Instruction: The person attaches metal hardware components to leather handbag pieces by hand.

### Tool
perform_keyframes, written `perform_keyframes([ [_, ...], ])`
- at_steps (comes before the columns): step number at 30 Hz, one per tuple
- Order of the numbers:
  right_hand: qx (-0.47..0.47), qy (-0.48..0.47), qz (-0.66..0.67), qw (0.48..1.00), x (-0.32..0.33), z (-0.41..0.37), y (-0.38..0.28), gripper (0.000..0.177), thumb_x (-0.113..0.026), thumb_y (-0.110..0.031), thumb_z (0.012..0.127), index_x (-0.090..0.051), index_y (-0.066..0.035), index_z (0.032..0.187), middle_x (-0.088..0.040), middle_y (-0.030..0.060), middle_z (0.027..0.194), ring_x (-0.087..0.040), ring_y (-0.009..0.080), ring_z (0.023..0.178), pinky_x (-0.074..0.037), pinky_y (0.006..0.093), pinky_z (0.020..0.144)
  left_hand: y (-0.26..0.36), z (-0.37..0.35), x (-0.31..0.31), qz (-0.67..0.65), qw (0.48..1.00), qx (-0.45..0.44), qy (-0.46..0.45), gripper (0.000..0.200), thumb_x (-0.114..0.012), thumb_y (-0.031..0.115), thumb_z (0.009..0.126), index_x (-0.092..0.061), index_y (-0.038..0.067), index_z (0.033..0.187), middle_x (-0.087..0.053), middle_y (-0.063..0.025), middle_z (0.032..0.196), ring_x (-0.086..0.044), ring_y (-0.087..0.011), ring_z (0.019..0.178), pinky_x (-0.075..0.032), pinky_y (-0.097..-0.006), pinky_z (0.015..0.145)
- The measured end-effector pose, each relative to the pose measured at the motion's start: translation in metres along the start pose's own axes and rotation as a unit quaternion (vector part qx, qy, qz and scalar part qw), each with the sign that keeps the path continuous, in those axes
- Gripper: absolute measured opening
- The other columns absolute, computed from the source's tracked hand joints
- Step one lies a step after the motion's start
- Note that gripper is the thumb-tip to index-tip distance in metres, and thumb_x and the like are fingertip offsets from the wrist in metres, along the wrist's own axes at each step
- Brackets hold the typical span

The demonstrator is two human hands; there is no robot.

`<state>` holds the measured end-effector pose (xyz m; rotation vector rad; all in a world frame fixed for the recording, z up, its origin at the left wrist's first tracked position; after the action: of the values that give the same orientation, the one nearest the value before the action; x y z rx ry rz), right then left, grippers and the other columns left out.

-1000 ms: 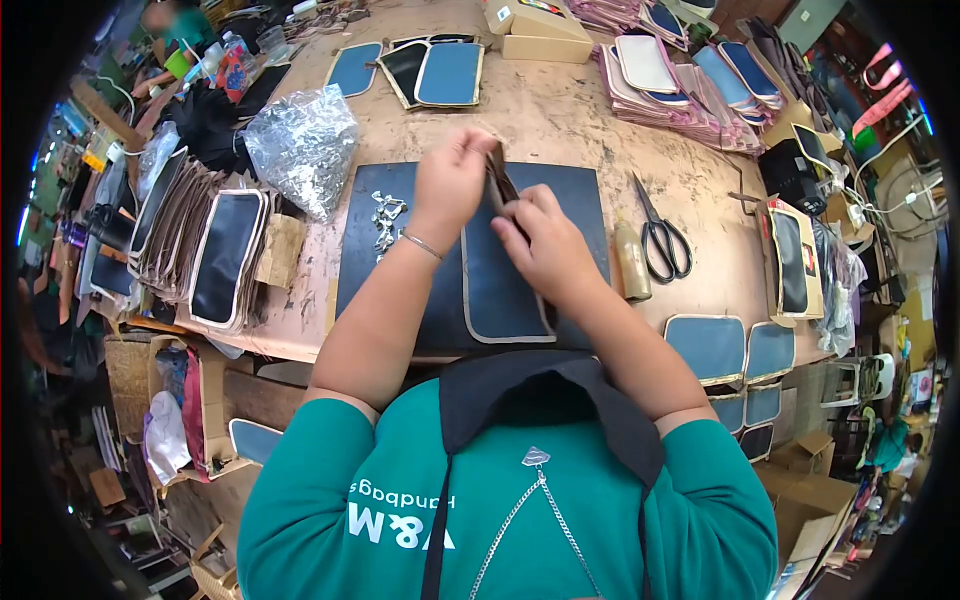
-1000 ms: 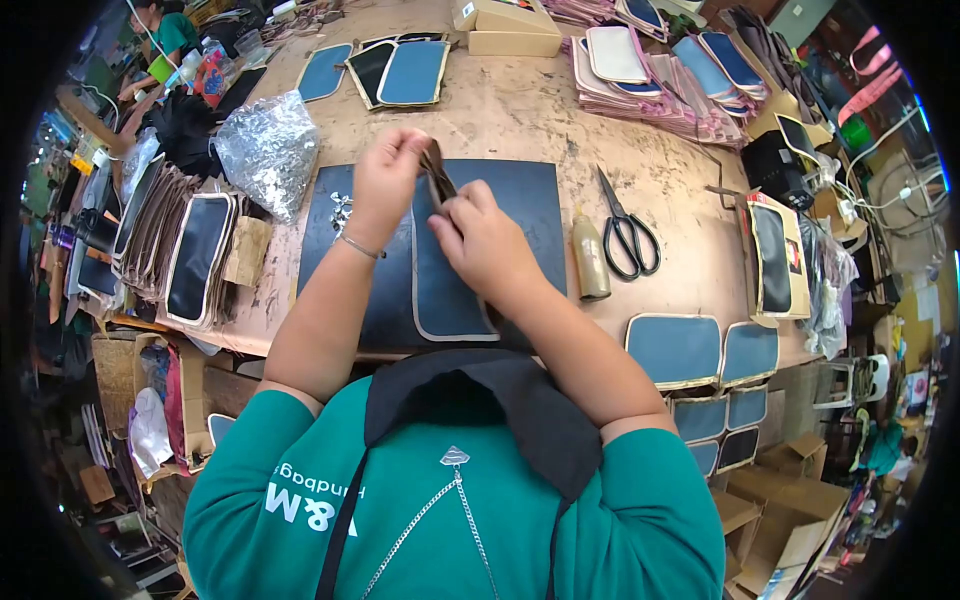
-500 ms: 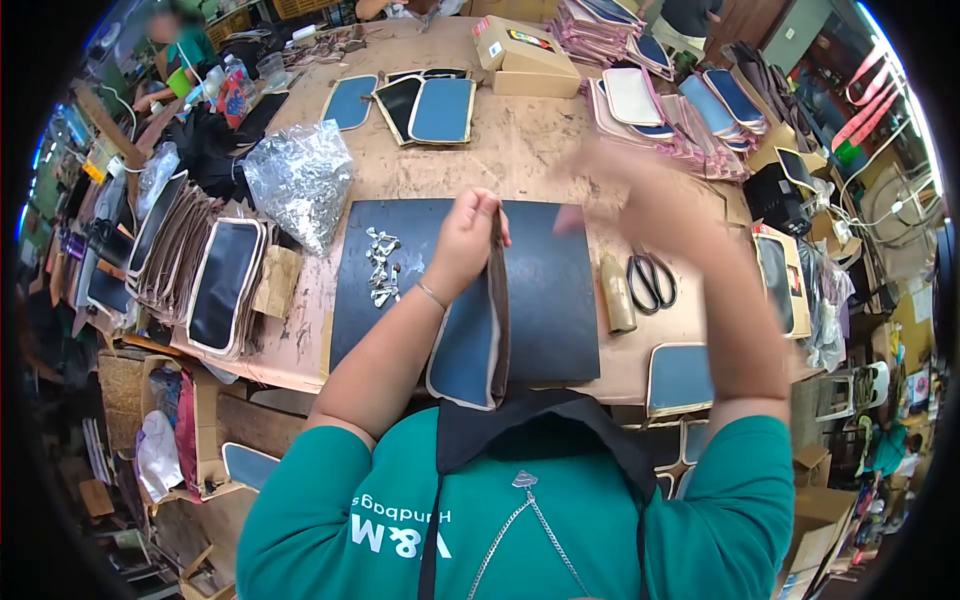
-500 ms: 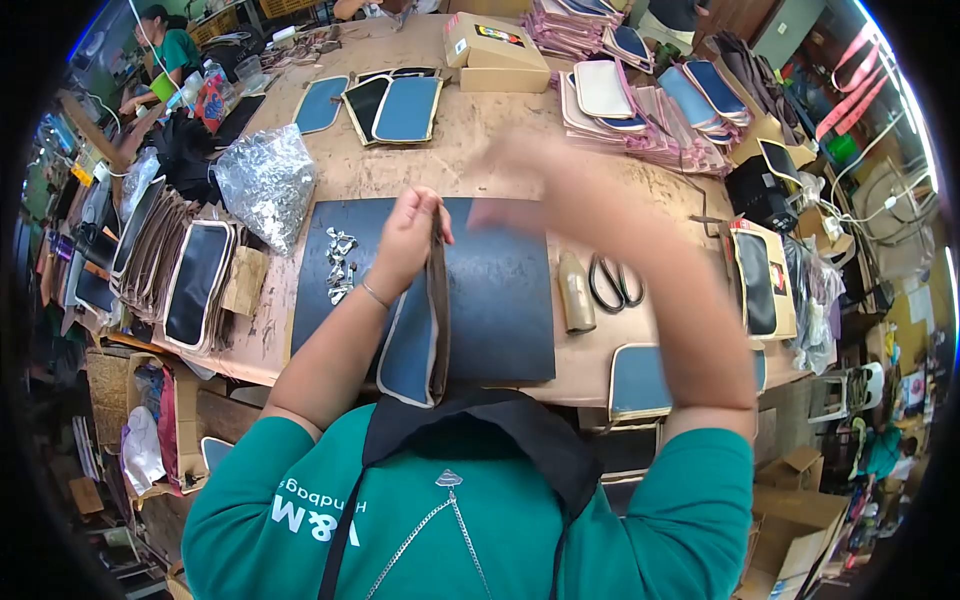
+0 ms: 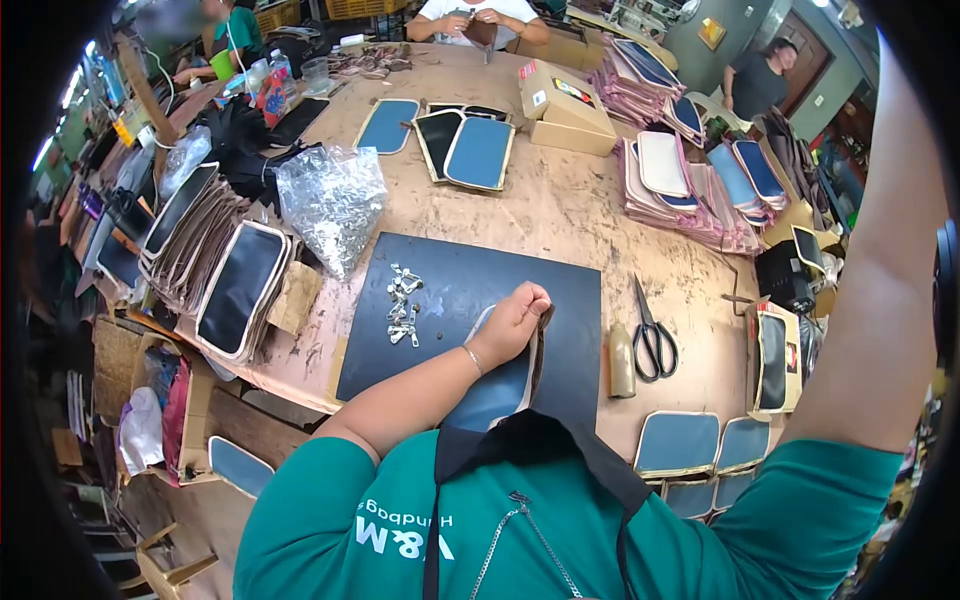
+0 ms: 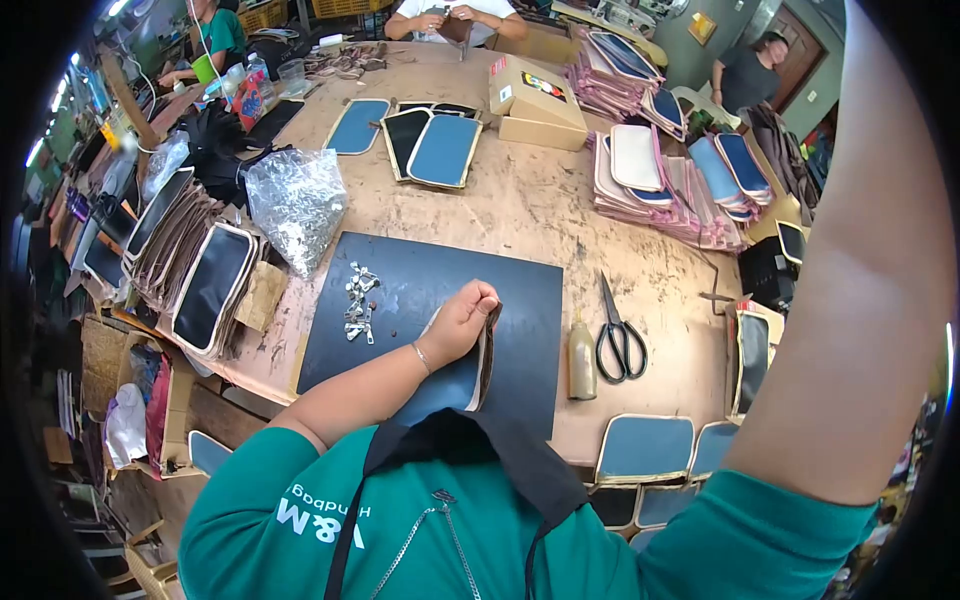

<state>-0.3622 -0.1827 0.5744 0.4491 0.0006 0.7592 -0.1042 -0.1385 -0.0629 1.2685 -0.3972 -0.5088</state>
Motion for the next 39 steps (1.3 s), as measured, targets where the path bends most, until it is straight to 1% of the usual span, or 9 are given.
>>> perform_keyframes([
  [8,0.001,0.212,0.257,0.943,0.115,-0.106,-0.076,0.018,-0.057,-0.008,0.091,-0.065,-0.004,0.106,-0.062,0.0161,0.11,-0.059,0.0296,0.107,-0.039,0.0462,0.097,0.012,-0.002,0.002,0.068,0.997,-0.026,0.018,0.019,-0.05,0.027,0.106,-0.055,0.008,0.106,-0.061,-0.0058,0.085,-0.061,-0.0193,0.077,-0.05,-0.0317,0.074],
  [12,0.009,-0.101,0.394,0.913,0.064,-0.2,-0.109,0.032,-0.054,0.004,0.09,-0.067,-0.01,0.116,-0.067,0.0068,0.117,-0.065,0.018,0.099,-0.05,0.0317,0.083,0.013,-0.002,0.002,0.071,0.997,-0.002,0.006,0.02,-0.05,0.026,0.106,-0.055,0.007,0.106,-0.061,-0.0066,0.087,-0.061,-0.0196,0.08,-0.05,-0.0316,0.075],
  [20,-0.053,-0.414,0.774,0.476,-0.022,-0.315,-0.23,0.029,-0.058,0.001,0.093,-0.066,-0.005,0.12,-0.067,0.0042,0.113,-0.061,0.0114,0.1,-0.049,0.0278,0.094,0.014,-0.002,0.001,0.089,0.996,-0.027,0.008,0.019,-0.051,0.024,0.106,-0.056,0.005,0.105,-0.061,-0.0073,0.088,-0.061,-0.0195,0.081,-0.05,-0.031,0.077],
  [24,-0.204,-0.451,0.804,0.329,-0.039,-0.32,-0.277,0.067,-0.059,-0.03,0.103,-0.026,-0.011,0.158,-0.043,0.0117,0.152,-0.057,0.0187,0.124,-0.048,0.0306,0.102,0.016,-0.001,-0.002,0.089,0.996,-0.029,0.006,0.018,-0.05,0.021,0.106,-0.053,0.003,0.104,-0.061,-0.0097,0.086,-0.058,-0.0205,0.08,-0.049,-0.0311,0.076],
  [32,0.042,-0.539,0.614,0.575,-0.065,-0.33,-0.262,0.075,-0.057,-0.052,0.099,-0.031,-0.012,0.157,-0.034,0.0123,0.16,-0.032,0.0273,0.147,-0.032,0.0411,0.118,0.015,-0.001,-0.002,0.084,0.996,-0.014,-0.003,0.017,-0.05,0.02,0.105,-0.053,0.004,0.103,-0.061,-0.0111,0.087,-0.06,-0.024,0.08,-0.049,-0.033,0.076],
  [35,0.001,-0.397,0.667,0.63,-0.102,-0.295,-0.212,0.07,-0.064,-0.047,0.096,-0.041,-0.012,0.152,-0.049,0.0115,0.15,-0.047,0.0221,0.136,-0.036,0.035,0.114,0.012,-0.001,-0.003,0.088,0.996,-0.02,-0.006,0.018,-0.05,0.021,0.106,-0.054,0.004,0.103,-0.06,-0.0086,0.089,-0.059,-0.0204,0.082,-0.049,-0.0309,0.077],
  [37,0.029,-0.265,0.53,0.805,-0.106,-0.235,-0.148,0.047,-0.064,-0.035,0.098,-0.058,-0.014,0.139,-0.065,0.0072,0.13,-0.061,0.018,0.113,-0.047,0.0283,0.095,0.011,0.001,-0.002,0.099,0.994,-0.043,-0.006,0.018,-0.05,0.021,0.106,-0.055,0.004,0.103,-0.06,-0.0092,0.089,-0.059,-0.0219,0.082,-0.049,-0.0315,0.077],
  [38,-0.043,0.025,0.567,0.823,-0.017,-0.219,-0.129,0.018,-0.066,-0.007,0.086,-0.067,-0.002,0.103,-0.065,0.0188,0.105,-0.062,0.0289,0.108,-0.047,0.0362,0.094,0.011,0.001,-0.002,0.109,0.992,-0.064,-0.003,0.018,-0.05,0.021,0.106,-0.055,0.004,0.103,-0.06,-0.0111,0.089,-0.06,-0.0255,0.082,-0.049,-0.0333,0.076],
  [39,-0.08,-0.007,0.552,0.83,-0.021,-0.191,-0.097,0.023,-0.067,-0.01,0.086,-0.067,-0.001,0.108,-0.064,0.0213,0.11,-0.059,0.0336,0.112,-0.046,0.0392,0.097,0.012,0.001,-0.003,0.118,0.989,-0.087,0.0,0.018,-0.049,0.021,0.106,-0.055,0.004,0.104,-0.061,-0.0131,0.089,-0.061,-0.0292,0.081,-0.049,-0.0351,0.076],
])
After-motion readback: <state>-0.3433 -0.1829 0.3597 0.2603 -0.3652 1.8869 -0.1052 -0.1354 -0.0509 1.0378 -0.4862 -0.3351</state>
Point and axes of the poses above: each hand's wrist, its own z-axis towards the middle knuckle, its own x-axis out of the back of the hand, y = z × x, the point moved 5 cm from there along z, towards the middle knuckle
